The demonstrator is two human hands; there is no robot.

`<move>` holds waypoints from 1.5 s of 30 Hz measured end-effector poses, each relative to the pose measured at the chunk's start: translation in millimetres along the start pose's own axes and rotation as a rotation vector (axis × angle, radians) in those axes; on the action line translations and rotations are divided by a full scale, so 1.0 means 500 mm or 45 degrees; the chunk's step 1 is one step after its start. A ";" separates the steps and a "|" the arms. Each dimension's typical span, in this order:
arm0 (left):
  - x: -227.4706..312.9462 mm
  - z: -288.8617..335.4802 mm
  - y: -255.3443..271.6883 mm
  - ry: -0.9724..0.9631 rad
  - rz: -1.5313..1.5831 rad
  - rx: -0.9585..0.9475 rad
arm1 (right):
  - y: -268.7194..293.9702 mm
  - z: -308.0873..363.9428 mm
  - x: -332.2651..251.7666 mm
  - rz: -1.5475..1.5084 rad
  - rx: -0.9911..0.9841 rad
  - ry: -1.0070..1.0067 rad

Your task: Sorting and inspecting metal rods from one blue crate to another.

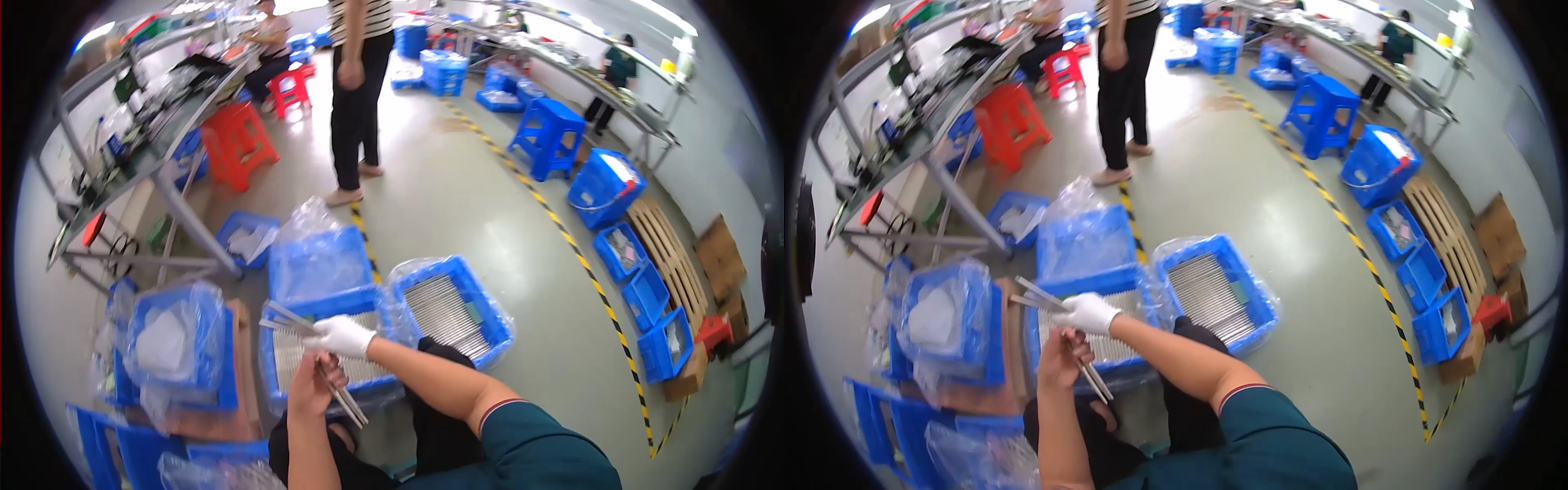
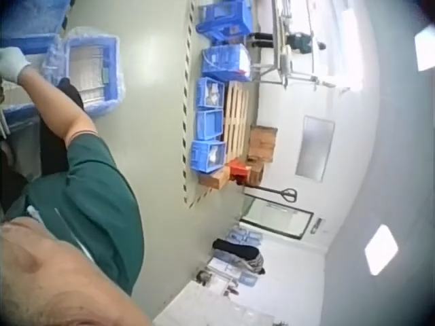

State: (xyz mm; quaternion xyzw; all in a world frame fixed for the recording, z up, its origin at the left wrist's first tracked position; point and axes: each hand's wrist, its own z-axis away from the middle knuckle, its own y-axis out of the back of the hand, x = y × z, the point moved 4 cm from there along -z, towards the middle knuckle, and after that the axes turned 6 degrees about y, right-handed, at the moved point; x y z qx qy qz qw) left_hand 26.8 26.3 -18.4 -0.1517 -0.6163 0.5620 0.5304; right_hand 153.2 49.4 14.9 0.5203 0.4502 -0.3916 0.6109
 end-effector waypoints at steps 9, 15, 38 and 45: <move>0.074 -0.011 0.044 -0.479 0.151 0.534 | 0.026 0.032 -0.005 -0.144 0.181 -0.212; 0.089 0.012 0.053 -0.638 0.199 0.549 | -0.011 0.046 -0.002 0.031 -0.086 -0.258; 0.000 -0.022 0.005 -0.339 -0.348 0.690 | -0.031 0.051 -0.004 -0.909 0.060 -0.423; 0.019 -0.029 0.015 -0.493 -0.339 0.779 | 0.004 0.028 0.024 -0.482 0.314 -0.245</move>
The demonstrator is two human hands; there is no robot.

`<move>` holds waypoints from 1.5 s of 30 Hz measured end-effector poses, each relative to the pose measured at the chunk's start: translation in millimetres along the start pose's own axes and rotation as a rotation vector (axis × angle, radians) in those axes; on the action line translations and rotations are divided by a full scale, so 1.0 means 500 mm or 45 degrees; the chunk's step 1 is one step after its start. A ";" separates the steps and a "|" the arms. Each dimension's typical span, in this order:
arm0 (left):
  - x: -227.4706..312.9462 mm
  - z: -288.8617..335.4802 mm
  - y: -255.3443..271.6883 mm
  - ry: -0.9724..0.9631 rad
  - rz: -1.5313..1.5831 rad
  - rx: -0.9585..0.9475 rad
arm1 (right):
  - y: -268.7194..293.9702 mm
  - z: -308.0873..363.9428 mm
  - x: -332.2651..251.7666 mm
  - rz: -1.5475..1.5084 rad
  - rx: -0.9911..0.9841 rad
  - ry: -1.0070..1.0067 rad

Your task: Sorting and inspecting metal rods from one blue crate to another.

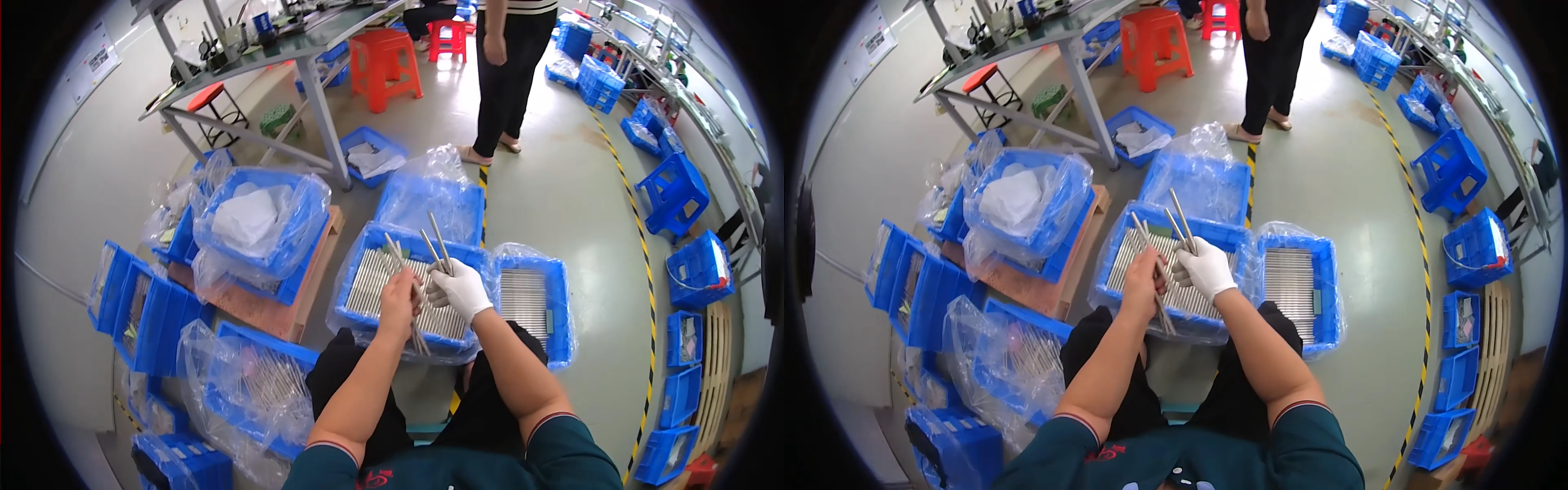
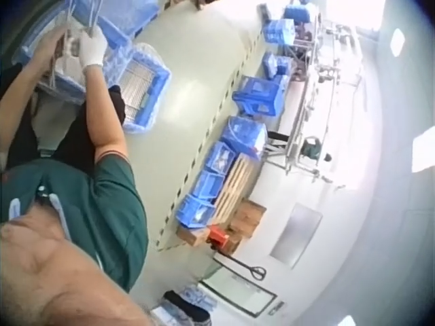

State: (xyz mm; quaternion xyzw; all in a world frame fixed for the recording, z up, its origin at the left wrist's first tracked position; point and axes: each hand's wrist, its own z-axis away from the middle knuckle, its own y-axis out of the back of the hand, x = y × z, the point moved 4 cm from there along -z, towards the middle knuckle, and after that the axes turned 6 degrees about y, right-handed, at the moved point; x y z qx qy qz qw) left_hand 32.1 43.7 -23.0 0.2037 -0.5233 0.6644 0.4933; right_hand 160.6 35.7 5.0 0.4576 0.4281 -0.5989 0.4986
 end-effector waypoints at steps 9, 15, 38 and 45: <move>-0.045 0.026 -0.020 0.340 -0.239 -0.288 | 0.003 -0.011 -0.015 -0.104 -0.090 -0.037; -0.071 0.051 -0.052 0.581 -0.324 -0.490 | 0.121 -0.109 0.034 -0.145 0.419 0.448; 0.004 0.019 0.015 0.409 0.248 -0.497 | -0.018 -0.035 -0.012 0.541 -0.127 0.230; 0.043 -0.011 0.038 0.107 0.308 -0.090 | 0.015 -0.004 -0.007 0.461 -0.151 0.039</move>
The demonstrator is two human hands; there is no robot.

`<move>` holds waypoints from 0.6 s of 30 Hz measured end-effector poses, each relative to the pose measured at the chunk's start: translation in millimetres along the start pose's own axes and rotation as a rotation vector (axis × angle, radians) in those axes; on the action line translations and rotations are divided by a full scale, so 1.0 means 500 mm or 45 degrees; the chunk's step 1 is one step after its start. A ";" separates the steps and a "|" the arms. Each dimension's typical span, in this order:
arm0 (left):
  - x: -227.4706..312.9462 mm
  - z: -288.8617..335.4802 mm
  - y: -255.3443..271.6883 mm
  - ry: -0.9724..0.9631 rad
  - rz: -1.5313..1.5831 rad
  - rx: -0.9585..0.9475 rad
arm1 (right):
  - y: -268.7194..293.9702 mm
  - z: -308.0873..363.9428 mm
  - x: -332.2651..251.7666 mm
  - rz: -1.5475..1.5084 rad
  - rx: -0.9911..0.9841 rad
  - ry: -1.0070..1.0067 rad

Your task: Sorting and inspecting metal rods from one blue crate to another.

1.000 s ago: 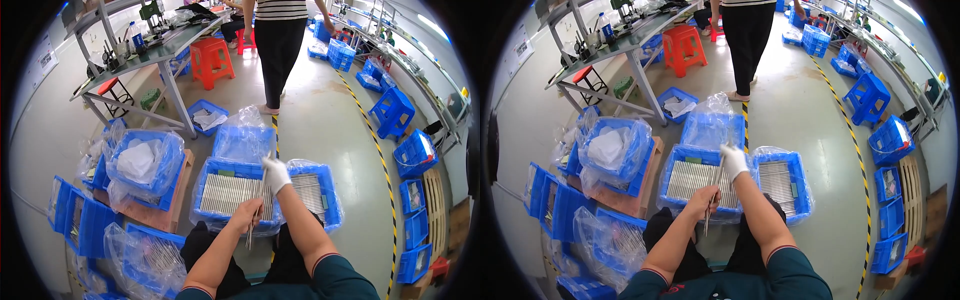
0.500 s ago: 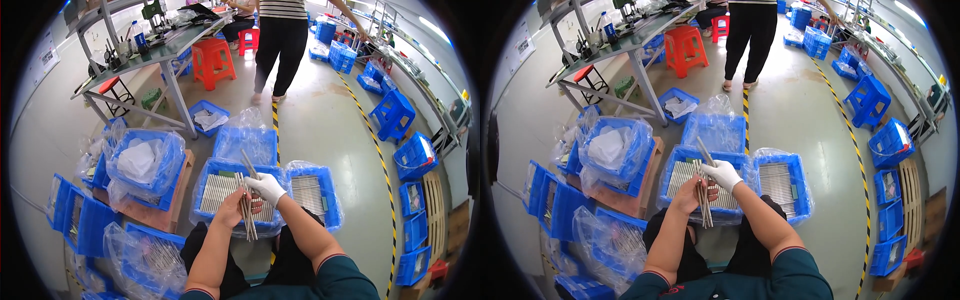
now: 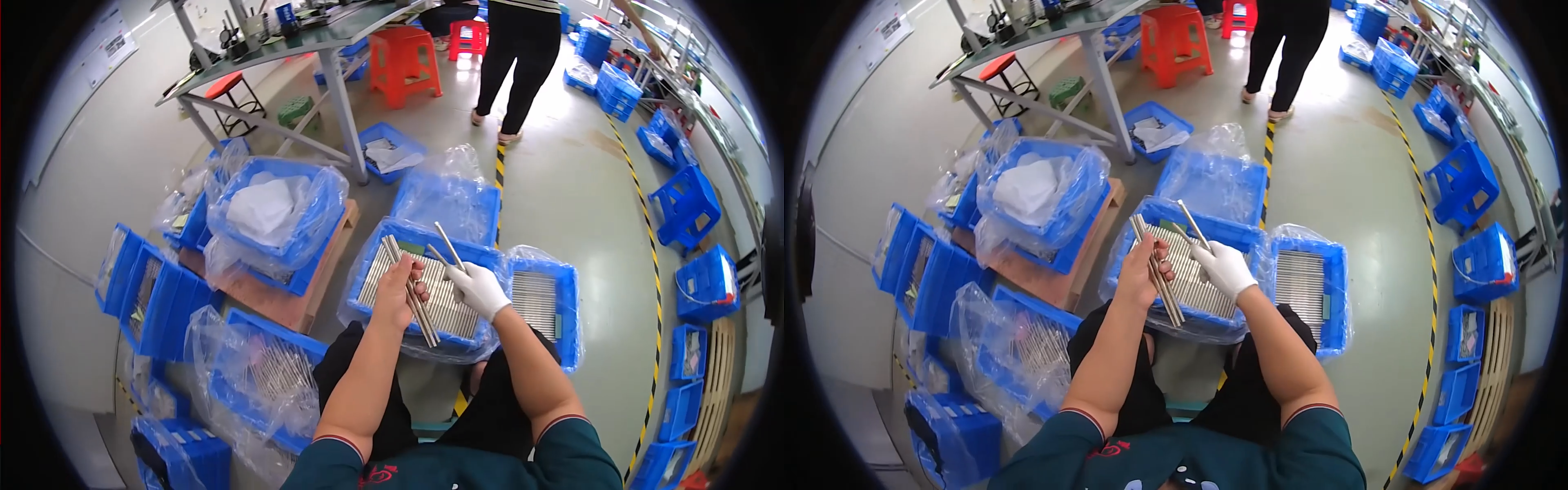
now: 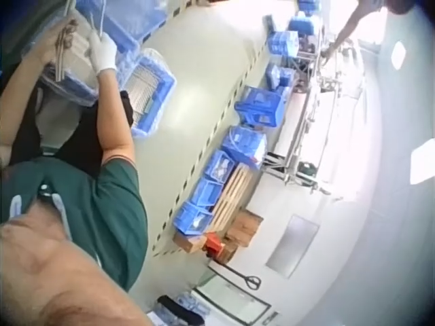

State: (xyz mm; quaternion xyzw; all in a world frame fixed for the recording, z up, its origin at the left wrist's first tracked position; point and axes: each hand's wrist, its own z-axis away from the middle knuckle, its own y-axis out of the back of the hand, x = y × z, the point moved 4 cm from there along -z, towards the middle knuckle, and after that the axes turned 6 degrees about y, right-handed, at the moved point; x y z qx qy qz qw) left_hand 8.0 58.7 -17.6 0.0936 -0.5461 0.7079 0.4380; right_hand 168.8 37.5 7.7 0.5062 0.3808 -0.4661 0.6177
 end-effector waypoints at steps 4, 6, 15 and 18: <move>0.019 0.002 0.022 -0.085 0.097 0.047 | -0.020 0.032 -0.025 -0.165 -0.153 -0.119; 0.020 0.000 0.017 -0.124 0.122 0.040 | -0.032 0.042 -0.029 -0.130 -0.234 -0.110; -0.003 -0.002 0.005 -0.082 0.219 -0.114 | -0.051 0.035 -0.022 -0.424 -0.239 -0.067; -0.010 0.002 -0.004 -0.087 0.073 -0.065 | -0.053 0.029 -0.016 -0.412 -0.215 -0.088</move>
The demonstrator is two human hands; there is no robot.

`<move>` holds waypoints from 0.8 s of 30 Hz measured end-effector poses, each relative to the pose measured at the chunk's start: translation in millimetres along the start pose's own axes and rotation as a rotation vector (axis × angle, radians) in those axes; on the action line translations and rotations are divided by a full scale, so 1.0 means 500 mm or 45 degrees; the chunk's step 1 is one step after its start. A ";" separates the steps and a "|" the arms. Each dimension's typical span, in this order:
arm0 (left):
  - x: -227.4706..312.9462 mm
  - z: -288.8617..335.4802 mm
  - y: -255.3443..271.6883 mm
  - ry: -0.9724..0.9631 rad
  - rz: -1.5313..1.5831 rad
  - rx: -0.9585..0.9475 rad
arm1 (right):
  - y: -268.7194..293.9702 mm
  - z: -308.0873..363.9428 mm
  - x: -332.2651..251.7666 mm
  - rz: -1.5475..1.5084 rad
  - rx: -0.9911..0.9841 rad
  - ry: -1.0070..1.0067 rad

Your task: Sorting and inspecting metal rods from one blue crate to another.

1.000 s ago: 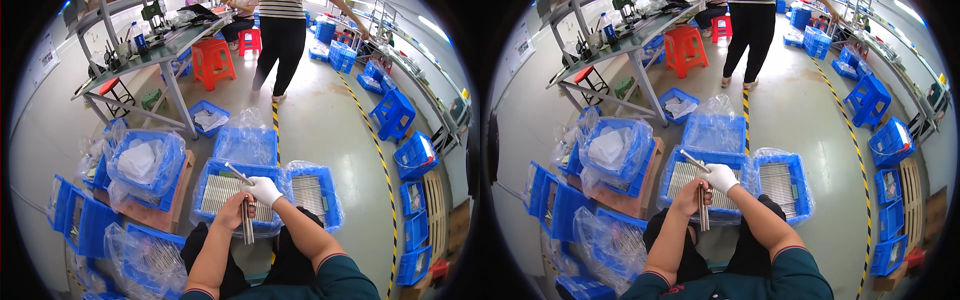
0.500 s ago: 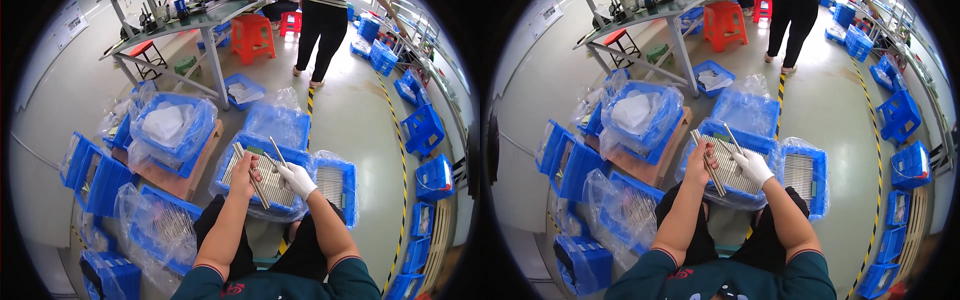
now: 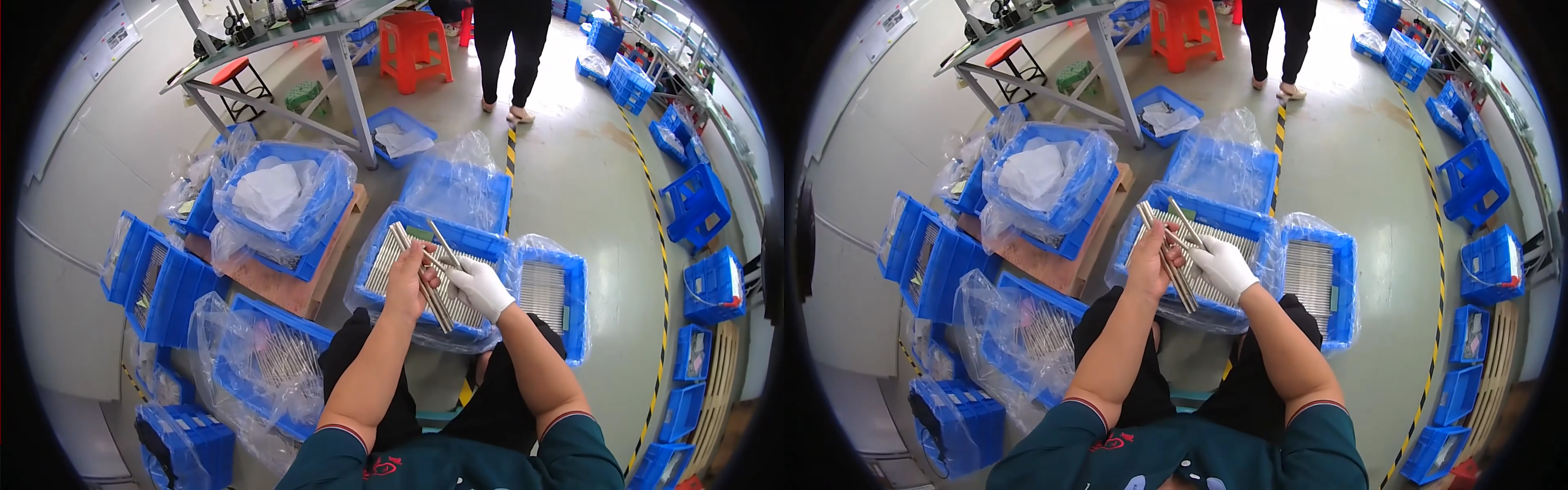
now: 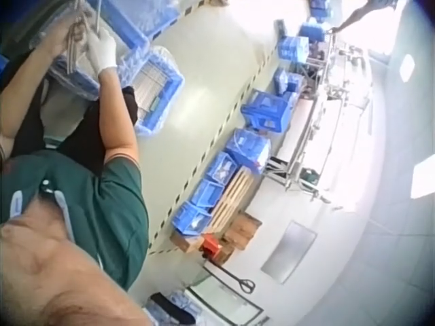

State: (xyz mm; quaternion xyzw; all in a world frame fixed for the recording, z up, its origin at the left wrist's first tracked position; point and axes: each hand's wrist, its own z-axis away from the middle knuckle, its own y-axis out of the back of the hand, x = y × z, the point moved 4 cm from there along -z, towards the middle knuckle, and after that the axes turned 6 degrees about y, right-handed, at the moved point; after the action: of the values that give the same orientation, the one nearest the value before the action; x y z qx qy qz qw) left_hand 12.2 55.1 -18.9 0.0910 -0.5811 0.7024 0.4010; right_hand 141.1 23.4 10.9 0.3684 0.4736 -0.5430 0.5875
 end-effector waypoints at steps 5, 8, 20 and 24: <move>-0.044 0.016 -0.027 0.112 -0.412 0.187 | -0.004 -0.010 -0.019 -0.108 0.077 -0.012; -0.048 0.003 -0.022 0.050 -0.321 0.120 | -0.002 -0.014 -0.001 -0.309 0.038 -0.115; -0.012 -0.003 -0.001 0.119 -0.140 0.105 | 0.003 0.008 0.027 -0.324 -0.018 -0.229; -0.018 -0.002 0.004 0.144 -0.142 0.064 | 0.001 0.009 0.019 -0.249 0.043 -0.213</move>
State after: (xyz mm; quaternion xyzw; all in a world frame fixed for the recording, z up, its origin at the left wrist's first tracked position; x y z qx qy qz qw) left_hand 17.1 52.2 -25.9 0.0935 -0.5336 0.6973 0.4694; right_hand 142.0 16.4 3.1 0.2836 0.4475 -0.6344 0.5629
